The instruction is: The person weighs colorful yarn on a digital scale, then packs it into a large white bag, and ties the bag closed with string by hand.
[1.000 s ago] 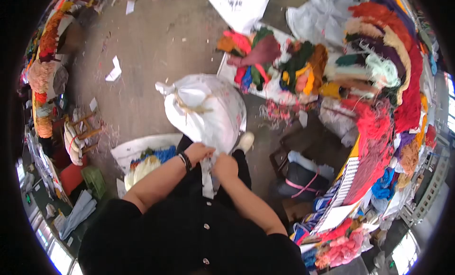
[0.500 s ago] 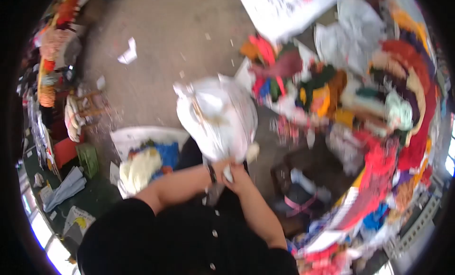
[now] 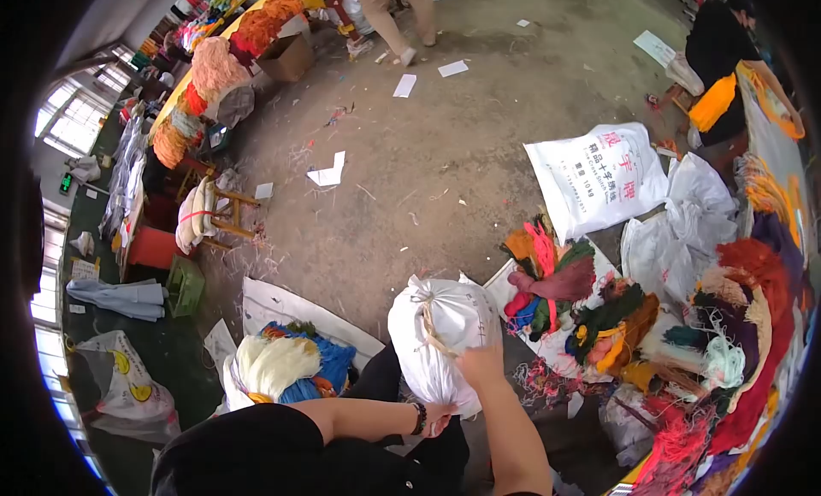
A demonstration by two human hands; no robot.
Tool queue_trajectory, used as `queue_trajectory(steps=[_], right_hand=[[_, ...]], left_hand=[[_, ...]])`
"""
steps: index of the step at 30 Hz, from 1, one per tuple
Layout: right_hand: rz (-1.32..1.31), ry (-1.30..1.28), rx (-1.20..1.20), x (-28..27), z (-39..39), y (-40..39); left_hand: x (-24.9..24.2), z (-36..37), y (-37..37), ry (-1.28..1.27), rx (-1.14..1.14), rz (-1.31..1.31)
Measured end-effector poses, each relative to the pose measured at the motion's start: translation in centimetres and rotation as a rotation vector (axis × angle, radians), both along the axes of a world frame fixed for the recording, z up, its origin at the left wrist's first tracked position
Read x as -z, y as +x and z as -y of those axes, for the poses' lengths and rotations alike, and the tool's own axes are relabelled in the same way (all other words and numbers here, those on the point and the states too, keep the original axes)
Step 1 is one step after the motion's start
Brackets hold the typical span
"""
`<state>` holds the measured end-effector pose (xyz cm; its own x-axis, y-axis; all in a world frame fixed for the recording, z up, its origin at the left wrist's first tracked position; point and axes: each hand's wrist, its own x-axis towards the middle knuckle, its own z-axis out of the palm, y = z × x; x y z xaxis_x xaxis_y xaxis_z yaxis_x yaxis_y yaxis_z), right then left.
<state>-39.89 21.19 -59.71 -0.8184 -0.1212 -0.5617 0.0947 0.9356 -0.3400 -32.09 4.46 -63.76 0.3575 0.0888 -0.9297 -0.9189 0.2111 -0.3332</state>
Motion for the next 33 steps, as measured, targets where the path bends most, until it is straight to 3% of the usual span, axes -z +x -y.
queue_trajectory(steps=[1, 3, 5, 8, 11, 16, 21, 22, 23, 25, 27, 28, 30, 31, 32, 33], right_hand=[[0.001, 0.005, -0.006, -0.4, -0.2, 0.8], [-0.126, -0.353, 0.422, -1.8, -0.4, 4.6], [-0.149, -0.512, 0.48, -2.5, -0.6, 8.8], [-0.139, -0.343, 0.679, -3.0, 1.0, 15.6], [-0.026, -0.287, 0.827, -2.5, 3.7, 19.3], [0.012, -0.245, 1.077, 0.3, 8.0, 22.3], [0.108, -0.307, 1.112, 1.9, 12.2, 22.5], [-0.222, -0.447, 1.042, 4.3, 15.1, 22.4], [-0.371, -0.371, 1.316, 5.0, 17.5, 19.4], [-0.358, -0.747, 1.313, 4.8, 19.5, 13.9], [0.017, -1.186, 1.297, 2.6, 18.1, 8.8], [0.097, -1.286, 1.252, 2.1, 18.0, 7.7], [-0.427, -1.189, 1.03, 5.3, 21.3, 8.6], [-0.316, -1.154, 1.001, 5.0, 21.8, 9.6], [-0.206, -1.115, 0.962, 4.8, 22.3, 10.7], [-0.1, -1.072, 0.916, 4.2, 22.5, 11.4]], left_hand=[[-1.1, 0.0, -0.3, -0.002, 0.06, 0.01], [-1.3, 1.2, -1.1, 0.183, 0.084, 0.127], [-2.2, 1.2, -1.1, 0.194, 0.122, 0.038], [-2.3, 1.8, -1.1, 0.099, 0.032, 0.109], [-3.8, 1.0, -2.2, 0.102, 0.088, 0.09], [-2.8, 0.8, -3.1, 0.175, -0.069, 0.257], [-3.1, -0.2, -3.5, 0.239, -0.457, 0.512], [-3.8, -0.6, -3.3, 0.285, -0.56, 0.469], [-3.8, -0.8, -2.7, 0.293, -0.665, 0.482], [-4.2, -1.5, -2.4, 0.279, -0.797, 0.466], [-2.9, -1.5, -2.7, 0.312, -0.801, 0.456], [-2.5, -1.7, -3.3, 0.279, -0.797, 0.419], [-1.7, -1.1, -3.2, 0.217, -0.595, 0.218], [-1.8, -0.6, -2.9, 0.192, -0.393, 0.068], [-2.0, -0.4, -2.8, 0.198, -0.409, 0.074], [-2.4, -0.3, -2.6, 0.142, -0.263, 0.001]])
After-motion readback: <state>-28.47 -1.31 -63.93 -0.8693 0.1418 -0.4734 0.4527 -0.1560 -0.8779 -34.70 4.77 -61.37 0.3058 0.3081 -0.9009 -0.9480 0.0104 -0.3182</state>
